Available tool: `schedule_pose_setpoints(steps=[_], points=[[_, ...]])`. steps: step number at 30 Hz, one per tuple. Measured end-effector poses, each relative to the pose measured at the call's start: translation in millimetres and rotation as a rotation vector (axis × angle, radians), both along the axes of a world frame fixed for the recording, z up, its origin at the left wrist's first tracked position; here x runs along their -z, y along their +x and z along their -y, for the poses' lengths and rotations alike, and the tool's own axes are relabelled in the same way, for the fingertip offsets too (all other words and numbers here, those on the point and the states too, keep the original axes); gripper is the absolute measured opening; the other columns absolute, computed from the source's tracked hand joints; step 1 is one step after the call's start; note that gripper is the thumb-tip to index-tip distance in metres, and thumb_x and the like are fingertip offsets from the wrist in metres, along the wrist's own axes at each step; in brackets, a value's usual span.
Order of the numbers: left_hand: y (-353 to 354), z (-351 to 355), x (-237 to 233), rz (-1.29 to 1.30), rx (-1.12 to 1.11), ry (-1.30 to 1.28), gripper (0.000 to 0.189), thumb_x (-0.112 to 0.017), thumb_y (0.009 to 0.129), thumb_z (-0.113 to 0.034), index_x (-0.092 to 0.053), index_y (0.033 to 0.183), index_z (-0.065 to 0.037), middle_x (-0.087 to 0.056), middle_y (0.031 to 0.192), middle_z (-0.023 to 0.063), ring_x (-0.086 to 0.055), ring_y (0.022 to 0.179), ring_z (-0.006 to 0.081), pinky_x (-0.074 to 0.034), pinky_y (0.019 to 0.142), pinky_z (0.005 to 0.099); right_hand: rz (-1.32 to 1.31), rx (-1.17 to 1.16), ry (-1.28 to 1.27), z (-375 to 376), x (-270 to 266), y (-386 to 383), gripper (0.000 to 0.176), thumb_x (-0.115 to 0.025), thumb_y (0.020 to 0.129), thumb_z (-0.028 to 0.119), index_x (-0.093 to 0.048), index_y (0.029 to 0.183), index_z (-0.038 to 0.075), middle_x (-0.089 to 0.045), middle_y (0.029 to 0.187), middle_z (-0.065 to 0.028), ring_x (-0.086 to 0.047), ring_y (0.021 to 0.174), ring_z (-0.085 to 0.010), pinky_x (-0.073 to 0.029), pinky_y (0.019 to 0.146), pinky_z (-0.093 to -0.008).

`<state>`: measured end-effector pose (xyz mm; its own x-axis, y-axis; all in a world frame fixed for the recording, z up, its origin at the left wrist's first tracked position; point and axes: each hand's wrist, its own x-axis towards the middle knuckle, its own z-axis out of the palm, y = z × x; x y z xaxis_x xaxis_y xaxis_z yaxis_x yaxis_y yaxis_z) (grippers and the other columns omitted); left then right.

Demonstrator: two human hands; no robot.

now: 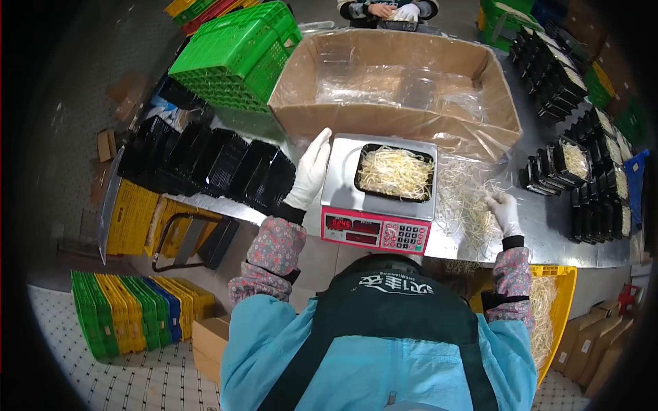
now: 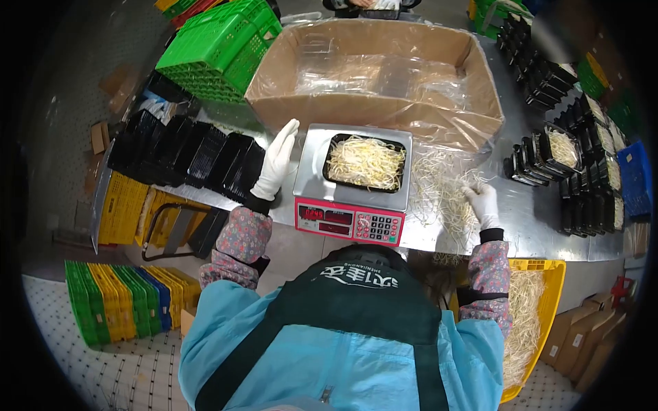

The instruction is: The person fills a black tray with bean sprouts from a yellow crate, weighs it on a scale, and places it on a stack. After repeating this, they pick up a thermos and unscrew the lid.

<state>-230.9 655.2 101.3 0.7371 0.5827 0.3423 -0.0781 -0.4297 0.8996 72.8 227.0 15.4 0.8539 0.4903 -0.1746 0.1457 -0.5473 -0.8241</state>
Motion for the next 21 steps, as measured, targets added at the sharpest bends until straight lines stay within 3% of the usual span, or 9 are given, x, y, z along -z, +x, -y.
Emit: schedule_pose_setpoints(steps=[3,6,7,10,12,14,15,18,21], points=[[-2,3,8,-0.115,-0.013,0.071,0.041,-0.048,0.103,-0.018,-0.052,0.136,0.005,-0.057,0.137,0.0213,-0.052,0.130,0.0270,-0.038,0.109,0.0342,0.041,-0.015,0.173,-9,-22,8,0.016,-0.075,0.089,0.012,-0.072,0.095,-0.003,-0.069,0.074,-0.0011,-0.058,0.062,-0.0069,-0.047,0.059,-0.0232],[5,16,16,-0.093,0.034,0.220,0.040,-0.050,0.102,-0.017,-0.051,0.136,0.006,-0.058,0.133,0.0236,-0.055,0.126,0.0294,-0.040,0.107,0.0352,0.114,0.011,0.255,-27,-33,11,0.018,-0.074,0.089,0.010,-0.071,0.101,-0.003,-0.071,0.088,-0.0040,-0.061,0.073,-0.0074,-0.050,0.066,-0.0234],[2,25,8,-0.121,0.078,0.130,0.040,-0.050,0.102,-0.016,-0.051,0.136,0.006,-0.059,0.131,0.0231,-0.056,0.125,0.0309,-0.041,0.106,0.0359,0.108,0.023,0.322,-34,-33,7,0.018,-0.074,0.089,0.009,-0.071,0.102,-0.004,-0.072,0.090,-0.0045,-0.062,0.075,-0.0077,-0.051,0.068,-0.0231],[-1,21,22,-0.089,0.086,0.217,0.041,-0.049,0.103,-0.017,-0.050,0.136,0.008,-0.058,0.131,0.0232,-0.055,0.125,0.0311,-0.041,0.105,0.0355,0.119,0.037,0.420,-48,-16,0,0.023,-0.073,0.090,0.008,-0.070,0.111,-0.002,-0.073,0.097,-0.0070,-0.064,0.087,-0.0094,-0.052,0.079,-0.0241],[-8,15,40,-0.112,0.054,0.111,0.042,-0.048,0.103,-0.016,-0.048,0.137,0.009,-0.055,0.136,0.0238,-0.050,0.131,0.0314,-0.038,0.109,0.0359,0.165,-0.130,0.072,-42,17,12,0.043,-0.077,0.086,0.016,-0.065,0.124,0.001,-0.072,0.105,-0.0119,-0.068,0.093,-0.0179,-0.054,0.086,-0.0317],[-15,8,57,-0.131,0.028,0.047,0.043,-0.047,0.104,-0.016,-0.046,0.139,0.008,-0.053,0.138,0.0232,-0.049,0.132,0.0313,-0.037,0.111,0.0364,0.455,-0.355,-0.607,-51,-37,-19,0.063,-0.081,0.079,0.027,-0.058,0.133,0.003,-0.068,0.118,-0.0177,-0.066,0.106,-0.0295,-0.051,0.094,-0.0393],[-15,9,56,-0.120,0.021,0.074,0.043,-0.047,0.104,-0.015,-0.045,0.140,0.007,-0.052,0.139,0.0231,-0.048,0.133,0.0310,-0.036,0.111,0.0363,0.455,-0.352,-0.551,-48,-23,-12,0.069,-0.081,0.077,0.033,-0.057,0.135,0.006,-0.063,0.126,-0.0193,-0.060,0.116,-0.0357,-0.047,0.100,-0.0429],[-8,18,51,-0.058,0.003,0.085,0.045,-0.048,0.102,-0.011,-0.042,0.143,0.006,-0.049,0.143,0.0226,-0.046,0.135,0.0305,-0.034,0.113,0.0359,0.553,-0.234,-0.051,-92,-62,-32,0.061,-0.079,0.079,0.031,-0.060,0.133,0.010,-0.064,0.125,-0.0177,-0.058,0.120,-0.0336,-0.045,0.103,-0.0417],[31,42,43,0.027,0.014,0.092,0.048,-0.047,0.101,-0.003,-0.039,0.147,0.001,-0.046,0.147,0.0202,-0.042,0.139,0.0299,-0.031,0.115,0.0356,0.647,-0.409,0.232,-160,-108,-81,0.051,-0.075,0.083,0.030,-0.063,0.128,0.011,-0.064,0.123,-0.0150,-0.057,0.120,-0.0326,-0.044,0.104,-0.0419]])
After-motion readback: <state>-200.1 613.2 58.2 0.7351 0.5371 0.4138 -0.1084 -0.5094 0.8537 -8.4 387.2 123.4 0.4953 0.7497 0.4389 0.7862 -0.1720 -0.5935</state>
